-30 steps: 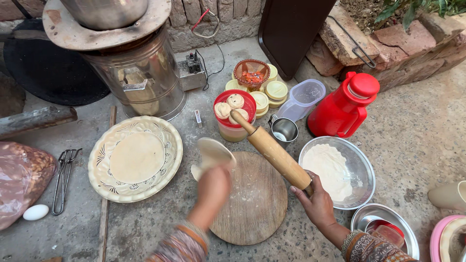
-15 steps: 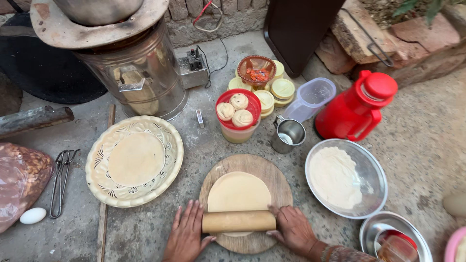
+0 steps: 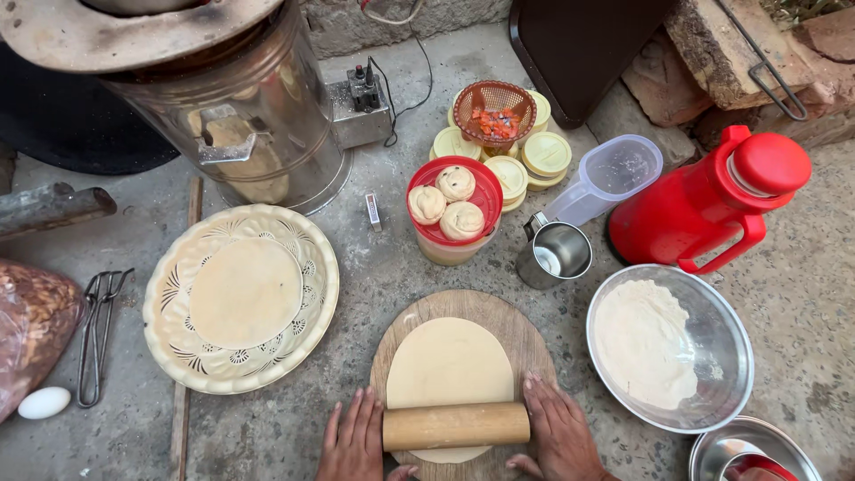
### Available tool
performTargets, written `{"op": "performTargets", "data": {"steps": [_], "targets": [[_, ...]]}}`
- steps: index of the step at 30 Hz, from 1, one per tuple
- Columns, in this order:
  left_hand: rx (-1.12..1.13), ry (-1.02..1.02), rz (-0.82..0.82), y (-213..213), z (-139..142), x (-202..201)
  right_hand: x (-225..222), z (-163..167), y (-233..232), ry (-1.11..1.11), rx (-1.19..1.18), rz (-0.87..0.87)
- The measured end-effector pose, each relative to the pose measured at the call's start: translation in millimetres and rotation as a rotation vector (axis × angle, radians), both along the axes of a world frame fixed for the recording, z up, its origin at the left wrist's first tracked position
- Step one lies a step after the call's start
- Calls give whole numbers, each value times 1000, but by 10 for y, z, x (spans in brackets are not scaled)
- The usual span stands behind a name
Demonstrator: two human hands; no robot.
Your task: The person shapes a ball of dough by hand, dips it in flour, and rolls it flat with a rolling pin on a round wooden board, stacking finished flatbreads on a plate. They also stir a steaming pot on a wood-fired stove and coat another dough ball in flour before rolling it.
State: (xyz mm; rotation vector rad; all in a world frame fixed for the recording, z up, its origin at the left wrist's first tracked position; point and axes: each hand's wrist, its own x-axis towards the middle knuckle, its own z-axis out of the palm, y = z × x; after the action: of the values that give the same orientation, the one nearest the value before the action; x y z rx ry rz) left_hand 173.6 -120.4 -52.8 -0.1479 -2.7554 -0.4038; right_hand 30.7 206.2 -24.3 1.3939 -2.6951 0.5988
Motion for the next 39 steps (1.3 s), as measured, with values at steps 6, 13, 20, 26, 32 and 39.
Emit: {"op": "performTargets", "data": {"steps": [6,13,20,26,32,39], "targets": [[-86,-390,133,-236,316,-774,-775,49,-318,23,1,-45],[-70,-402,76,-70,237,-315,-209,-5,-72,-114,66,-97],[-10,12,84,77,163,-79,515,-128,299,-417,238,-436],[52,-398,320,355,457,-683,140,366,802,-487,-84,-1069],[269,-591,569,475,792,-1034,-119,554,1269,-419,19,-1269],[498,-870,623,230,1129,-1380,-161,601,1357,-247,89,-1143]]}}
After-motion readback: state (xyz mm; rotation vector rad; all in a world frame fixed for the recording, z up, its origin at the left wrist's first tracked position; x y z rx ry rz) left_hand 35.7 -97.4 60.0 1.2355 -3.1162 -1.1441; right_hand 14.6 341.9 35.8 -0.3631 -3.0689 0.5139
